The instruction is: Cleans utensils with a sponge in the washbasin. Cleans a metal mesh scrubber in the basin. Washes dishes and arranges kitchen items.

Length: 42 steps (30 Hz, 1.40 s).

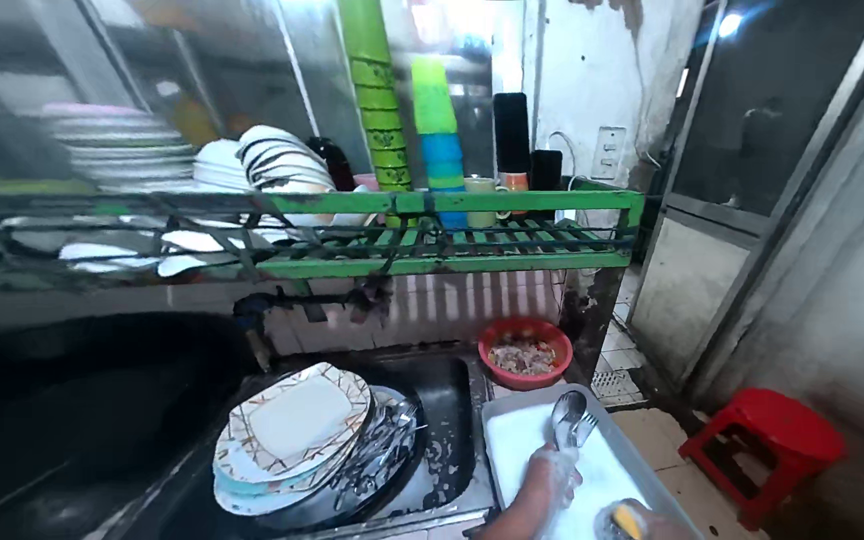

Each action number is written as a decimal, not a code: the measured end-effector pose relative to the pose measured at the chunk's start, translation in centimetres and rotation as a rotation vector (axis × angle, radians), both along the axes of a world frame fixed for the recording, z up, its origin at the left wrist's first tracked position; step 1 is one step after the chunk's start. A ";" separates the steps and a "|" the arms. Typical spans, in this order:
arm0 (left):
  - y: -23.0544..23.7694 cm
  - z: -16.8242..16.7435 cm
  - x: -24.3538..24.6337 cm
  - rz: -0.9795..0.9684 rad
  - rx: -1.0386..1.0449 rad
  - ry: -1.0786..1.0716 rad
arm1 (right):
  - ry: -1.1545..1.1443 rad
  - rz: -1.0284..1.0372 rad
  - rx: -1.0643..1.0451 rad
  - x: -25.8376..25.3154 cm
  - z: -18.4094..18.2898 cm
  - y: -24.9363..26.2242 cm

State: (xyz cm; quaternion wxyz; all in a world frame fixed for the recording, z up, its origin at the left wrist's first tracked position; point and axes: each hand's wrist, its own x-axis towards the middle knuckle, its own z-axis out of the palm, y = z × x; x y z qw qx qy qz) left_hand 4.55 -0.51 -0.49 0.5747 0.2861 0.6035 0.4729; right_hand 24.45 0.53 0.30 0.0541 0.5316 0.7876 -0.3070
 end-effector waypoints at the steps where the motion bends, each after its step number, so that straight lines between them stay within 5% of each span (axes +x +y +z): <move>1: -0.2 0.2 -0.2 0.002 -0.008 -0.021 | 0.151 -0.081 0.014 0.0 0.2 0.1; 5: -1.6 0.6 0.0 -0.102 -0.048 -0.050 | 0.691 -0.470 -0.021 -1.3 2.7 0.0; 12: -3.0 1.0 1.1 -0.147 0.026 0.046 | 0.737 -0.491 0.112 -4.7 2.9 2.2; 17: -3.2 2.8 0.5 -0.277 0.000 0.438 | 0.665 -0.437 0.007 -5.1 2.3 1.5; 20: -2.8 2.0 0.7 -0.192 -0.070 0.348 | 0.646 -0.375 0.164 -4.2 2.9 4.0; 23: -2.2 1.3 0.3 -0.156 -0.114 0.273 | 0.748 -0.557 0.256 -3.6 3.4 5.8; 26: -2.3 1.0 0.1 -0.071 -0.068 0.005 | 0.896 -0.678 0.144 -3.3 3.2 5.3; 28: -2.6 1.2 0.2 -0.116 -0.020 -0.141 | 0.824 -0.566 0.043 -4.1 3.2 4.0; 31: -3.3 1.6 0.2 -0.251 0.040 -0.171 | 0.572 -0.456 0.092 -5.0 3.6 3.3; 35: -3.2 1.3 0.5 -0.236 0.014 -0.166 | 0.810 -0.617 0.362 -3.9 4.2 5.6; 42: -3.4 2.1 0.6 -0.146 0.026 -0.055 | 0.825 -0.645 0.083 -6.3 1.7 2.7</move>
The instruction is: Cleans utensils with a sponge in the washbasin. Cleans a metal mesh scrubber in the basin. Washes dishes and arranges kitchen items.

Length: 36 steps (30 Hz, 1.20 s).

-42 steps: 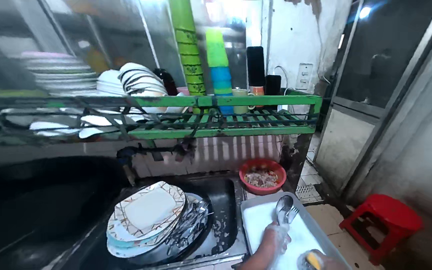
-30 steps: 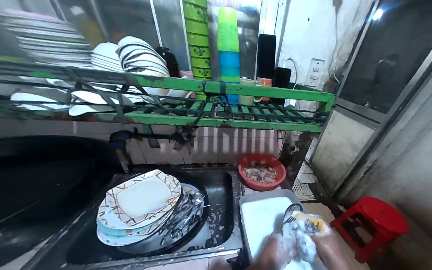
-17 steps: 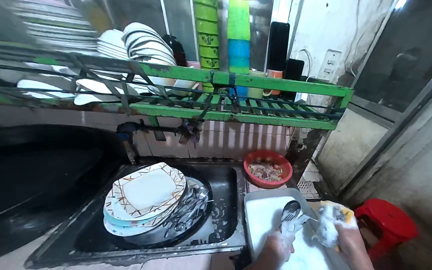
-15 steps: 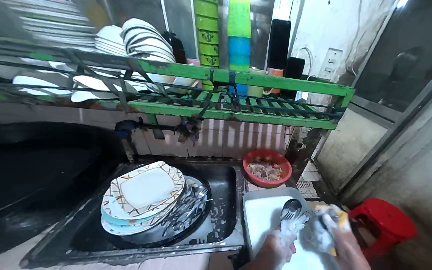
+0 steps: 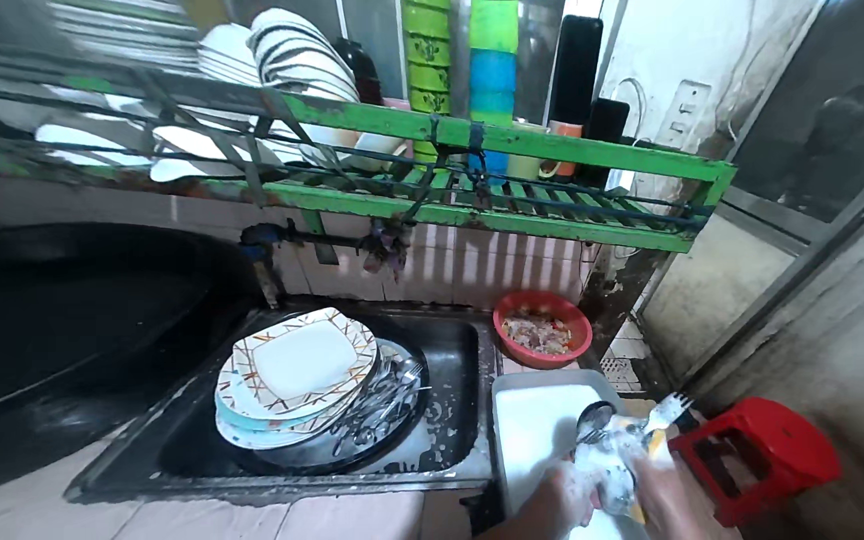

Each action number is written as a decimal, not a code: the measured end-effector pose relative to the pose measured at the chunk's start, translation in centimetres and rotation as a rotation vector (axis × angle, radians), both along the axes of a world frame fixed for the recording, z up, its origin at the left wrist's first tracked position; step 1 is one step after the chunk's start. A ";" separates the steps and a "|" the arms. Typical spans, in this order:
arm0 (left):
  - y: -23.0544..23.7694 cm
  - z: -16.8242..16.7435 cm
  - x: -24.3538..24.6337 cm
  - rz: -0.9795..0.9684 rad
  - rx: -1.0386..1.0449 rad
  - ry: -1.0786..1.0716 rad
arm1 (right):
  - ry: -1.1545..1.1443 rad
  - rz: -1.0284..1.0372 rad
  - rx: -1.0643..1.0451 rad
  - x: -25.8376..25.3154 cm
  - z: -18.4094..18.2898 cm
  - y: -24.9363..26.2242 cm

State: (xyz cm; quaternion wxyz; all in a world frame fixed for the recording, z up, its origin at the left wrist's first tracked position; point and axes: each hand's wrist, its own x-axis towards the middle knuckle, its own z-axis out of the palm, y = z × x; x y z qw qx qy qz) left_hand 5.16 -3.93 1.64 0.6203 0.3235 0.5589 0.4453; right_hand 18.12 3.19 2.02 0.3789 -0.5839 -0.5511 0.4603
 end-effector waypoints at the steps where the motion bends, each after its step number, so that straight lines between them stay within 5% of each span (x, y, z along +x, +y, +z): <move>1: -0.1 -0.1 -0.2 -0.004 -0.002 0.017 | -0.016 0.000 0.004 0.2 0.2 0.0; 4: 0.2 -1.8 -1.0 0.090 0.170 -0.051 | -0.071 0.030 -0.015 2.0 1.6 1.0; 8: 1.4 -1.9 -1.9 -0.005 0.330 -0.061 | -0.412 0.450 -0.272 2.8 2.4 0.6; 11: 0.9 -1.0 -1.6 -0.115 0.205 0.030 | -0.550 0.675 -0.334 1.1 0.6 -1.2; 16: 1.8 -1.0 -1.5 0.094 0.012 -0.183 | -0.642 0.947 -0.314 2.2 -1.8 -1.7; 21: 2.0 -1.2 -1.5 0.210 0.072 -0.158 | -0.697 0.816 -0.335 3.6 0.8 0.4; 25: 1.5 -1.5 -1.7 0.081 0.123 -0.078 | -0.646 0.676 -0.369 3.0 1.7 0.4; 28: 1.6 -0.9 -1.5 0.075 0.038 -0.100 | -0.493 0.379 -0.257 2.9 1.4 1.1; 32: 1.4 -0.3 -1.0 -0.010 -0.087 -0.106 | -0.541 0.273 -0.200 2.3 2.4 2.1; 36: 1.6 -1.2 -1.0 -0.066 0.008 -0.108 | -0.464 0.050 0.022 2.7 3.4 3.7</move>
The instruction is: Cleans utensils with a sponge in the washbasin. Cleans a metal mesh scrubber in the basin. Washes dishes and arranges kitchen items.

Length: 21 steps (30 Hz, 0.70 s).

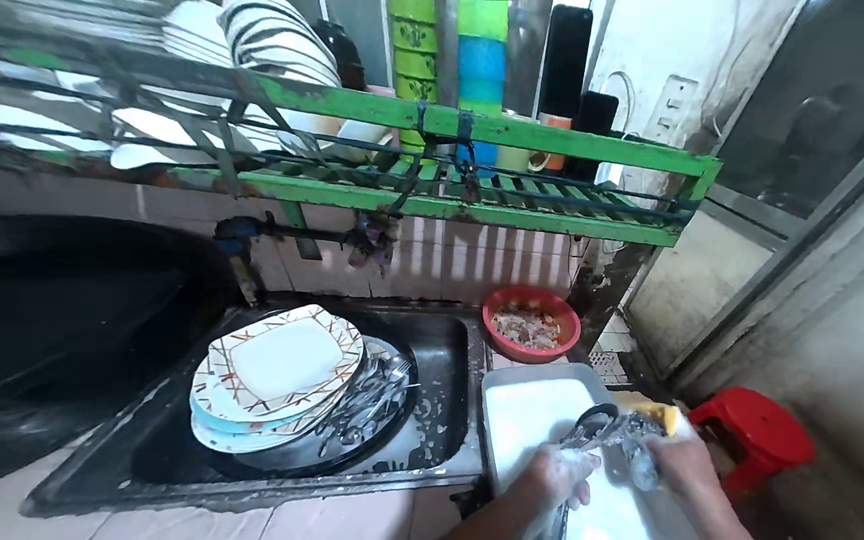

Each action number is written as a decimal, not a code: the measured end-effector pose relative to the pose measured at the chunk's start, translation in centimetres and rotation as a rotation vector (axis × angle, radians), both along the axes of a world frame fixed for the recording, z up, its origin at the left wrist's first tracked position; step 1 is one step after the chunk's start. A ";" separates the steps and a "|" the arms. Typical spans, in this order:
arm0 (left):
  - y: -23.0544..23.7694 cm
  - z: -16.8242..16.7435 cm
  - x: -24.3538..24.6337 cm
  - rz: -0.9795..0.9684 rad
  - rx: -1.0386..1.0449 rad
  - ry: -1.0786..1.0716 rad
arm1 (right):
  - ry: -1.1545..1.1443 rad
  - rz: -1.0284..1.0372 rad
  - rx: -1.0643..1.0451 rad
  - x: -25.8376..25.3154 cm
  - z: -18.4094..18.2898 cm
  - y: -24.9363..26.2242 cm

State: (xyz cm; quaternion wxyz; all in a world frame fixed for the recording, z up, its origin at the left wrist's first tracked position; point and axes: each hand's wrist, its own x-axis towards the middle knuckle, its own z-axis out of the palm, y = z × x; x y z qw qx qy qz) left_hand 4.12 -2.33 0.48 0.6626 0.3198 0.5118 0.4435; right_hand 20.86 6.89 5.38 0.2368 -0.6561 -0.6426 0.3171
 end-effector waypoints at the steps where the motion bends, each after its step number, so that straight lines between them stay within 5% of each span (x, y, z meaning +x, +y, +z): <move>1: 0.0 0.0 -0.1 0.010 0.022 -0.023 | 0.042 -0.038 0.038 0.2 0.2 0.1; 9: -1.4 -0.9 -1.1 0.067 0.242 -0.206 | 0.041 -0.047 0.146 1.2 -0.3 1.4; 12: -1.8 -0.9 -1.2 0.040 0.259 -0.186 | 0.259 -0.135 0.139 3.0 0.3 2.9; 15: -1.4 -1.0 -1.3 0.009 0.201 -0.231 | 0.438 0.001 -0.027 3.2 2.3 1.7; 19: -1.0 -0.2 -0.9 -0.037 0.092 -0.231 | 0.206 0.293 -0.149 -0.3 4.1 -2.3; 21: -0.9 0.3 -0.5 -0.027 0.024 -0.220 | 0.146 0.258 -0.087 -1.2 3.4 -2.7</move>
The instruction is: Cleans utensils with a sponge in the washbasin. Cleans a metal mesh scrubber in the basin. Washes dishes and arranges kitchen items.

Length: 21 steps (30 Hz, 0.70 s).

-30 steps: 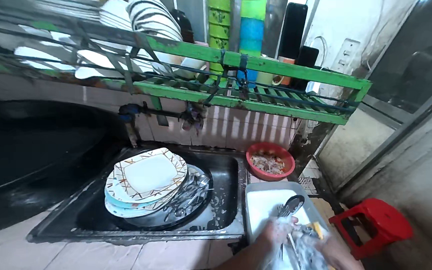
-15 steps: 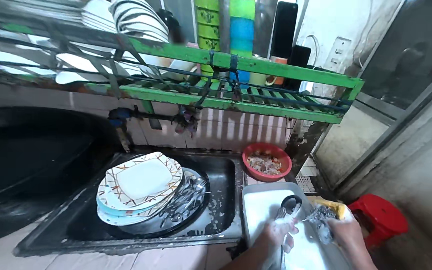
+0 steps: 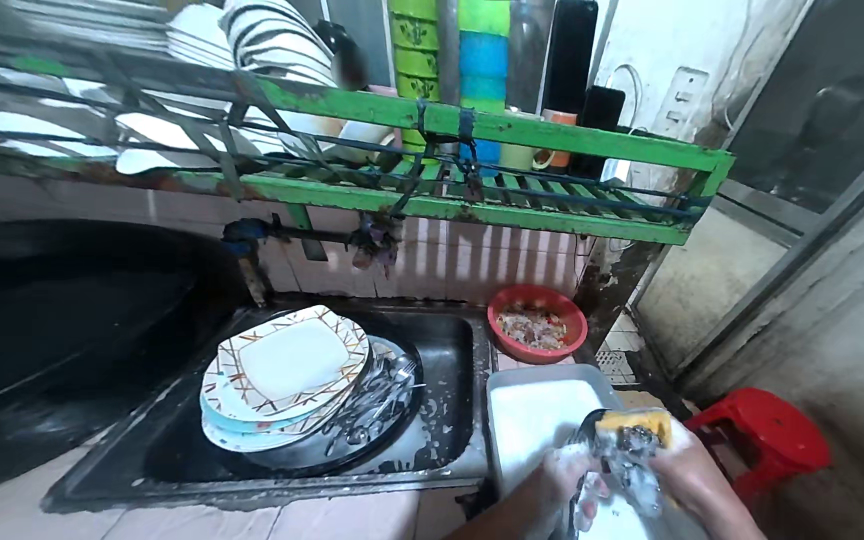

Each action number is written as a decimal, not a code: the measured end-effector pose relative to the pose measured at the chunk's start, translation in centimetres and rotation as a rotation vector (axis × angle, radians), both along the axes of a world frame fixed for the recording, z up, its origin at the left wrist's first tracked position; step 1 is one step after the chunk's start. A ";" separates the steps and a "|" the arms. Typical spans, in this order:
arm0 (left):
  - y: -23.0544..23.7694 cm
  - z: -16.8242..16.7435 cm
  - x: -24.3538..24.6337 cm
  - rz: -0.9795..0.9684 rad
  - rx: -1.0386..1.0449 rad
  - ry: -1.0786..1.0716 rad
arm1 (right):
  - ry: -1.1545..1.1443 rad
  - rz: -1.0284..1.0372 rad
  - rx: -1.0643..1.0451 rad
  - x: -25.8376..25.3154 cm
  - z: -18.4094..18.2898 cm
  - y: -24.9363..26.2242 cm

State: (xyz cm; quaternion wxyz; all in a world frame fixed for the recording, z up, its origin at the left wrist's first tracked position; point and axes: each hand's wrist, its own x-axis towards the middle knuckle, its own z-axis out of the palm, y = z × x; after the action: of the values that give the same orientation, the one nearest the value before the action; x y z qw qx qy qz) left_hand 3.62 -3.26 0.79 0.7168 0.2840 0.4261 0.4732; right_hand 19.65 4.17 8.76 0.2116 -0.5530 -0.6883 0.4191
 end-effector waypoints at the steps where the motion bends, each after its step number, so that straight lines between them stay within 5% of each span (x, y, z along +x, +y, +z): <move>1: -0.1 0.1 0.1 0.033 -0.005 -0.004 | 0.025 -0.057 0.035 0.0 -0.7 0.2; 6: -0.4 -0.5 0.0 0.206 0.072 0.123 | 0.205 -0.265 0.068 -0.3 -4.1 -0.5; 10: 0.0 0.8 0.6 0.147 -0.128 0.451 | -0.033 -0.066 0.043 -1.4 -5.6 -0.5; 14: 0.5 0.3 0.7 0.141 -0.149 0.440 | -0.004 -0.157 0.086 -1.6 -5.6 1.3; 18: 0.4 0.6 0.6 0.089 -0.162 0.502 | -0.072 -0.037 -0.068 -2.0 -6.0 0.2; 21: 0.7 0.2 0.8 0.128 -0.171 0.445 | -0.076 -0.092 0.099 -1.5 -6.7 1.7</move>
State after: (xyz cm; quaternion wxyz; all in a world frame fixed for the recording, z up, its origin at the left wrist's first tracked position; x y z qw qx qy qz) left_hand 4.41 -2.57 0.99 0.5953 0.2919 0.6292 0.4056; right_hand 18.12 5.85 2.03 0.2314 -0.5883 -0.6897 0.3531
